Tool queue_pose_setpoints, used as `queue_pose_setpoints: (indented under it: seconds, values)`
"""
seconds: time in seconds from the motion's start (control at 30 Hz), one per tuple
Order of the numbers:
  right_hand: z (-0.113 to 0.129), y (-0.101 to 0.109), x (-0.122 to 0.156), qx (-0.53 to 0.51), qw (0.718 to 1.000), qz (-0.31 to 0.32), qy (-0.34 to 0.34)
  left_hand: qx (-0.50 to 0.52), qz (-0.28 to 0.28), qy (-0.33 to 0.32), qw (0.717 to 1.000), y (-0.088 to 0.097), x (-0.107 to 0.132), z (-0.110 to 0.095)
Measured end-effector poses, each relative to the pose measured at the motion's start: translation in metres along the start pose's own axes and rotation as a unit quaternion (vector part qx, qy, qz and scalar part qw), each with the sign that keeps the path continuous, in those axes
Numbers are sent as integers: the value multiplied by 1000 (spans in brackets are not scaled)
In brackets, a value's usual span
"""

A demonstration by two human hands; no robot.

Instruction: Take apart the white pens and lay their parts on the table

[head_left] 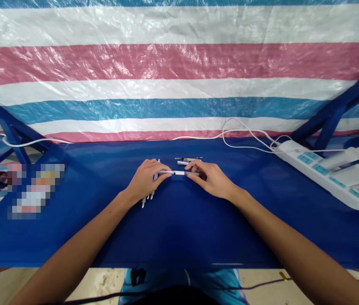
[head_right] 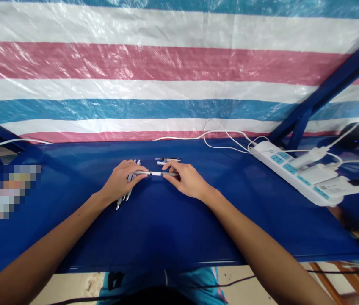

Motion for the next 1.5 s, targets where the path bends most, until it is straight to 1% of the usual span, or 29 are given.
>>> queue_pose_setpoints:
  seconds: [0.07, 0.23, 0.43, 0.63, 0.77, 0.9, 1.3, 1.5]
  values:
    - [0, -1, 0, 10, 1000, 3, 7, -1, 5, 9, 1000, -1, 0, 1]
    - [1, -2, -1, 27, 999, 7, 30, 4, 7, 6, 1000, -1, 1, 1]
    - [2, 0, 0, 17, 1000, 4, 12, 11, 14, 8, 1000, -1, 1, 2]
    - [2, -1, 0, -7, 1000, 19, -7, 7, 21, 25, 999, -2, 0, 3]
    - [2, -1, 0, -10, 1000, 25, -9, 5, 24, 16, 1000, -3, 0, 3]
    - [2, -1, 0, -5, 1000, 25, -8, 1, 15, 10, 1000, -3, 1, 4]
    - [0, 0, -1, -7, 1000, 12, -1, 1, 8, 20, 1000, 0, 2, 8]
    - [-3, 3, -1, 13, 1000, 22, -11, -4, 5, 26, 1000, 0, 2, 11]
Point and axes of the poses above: each hand's wrist, its own x-axis away from the middle knuckle, its own y-axis out of the back of the hand, z = x × y, the point moved 6 cm from there along -x, towards the middle knuckle, and after that the axes turned 12 degrees about x, right-handed, at the moved point
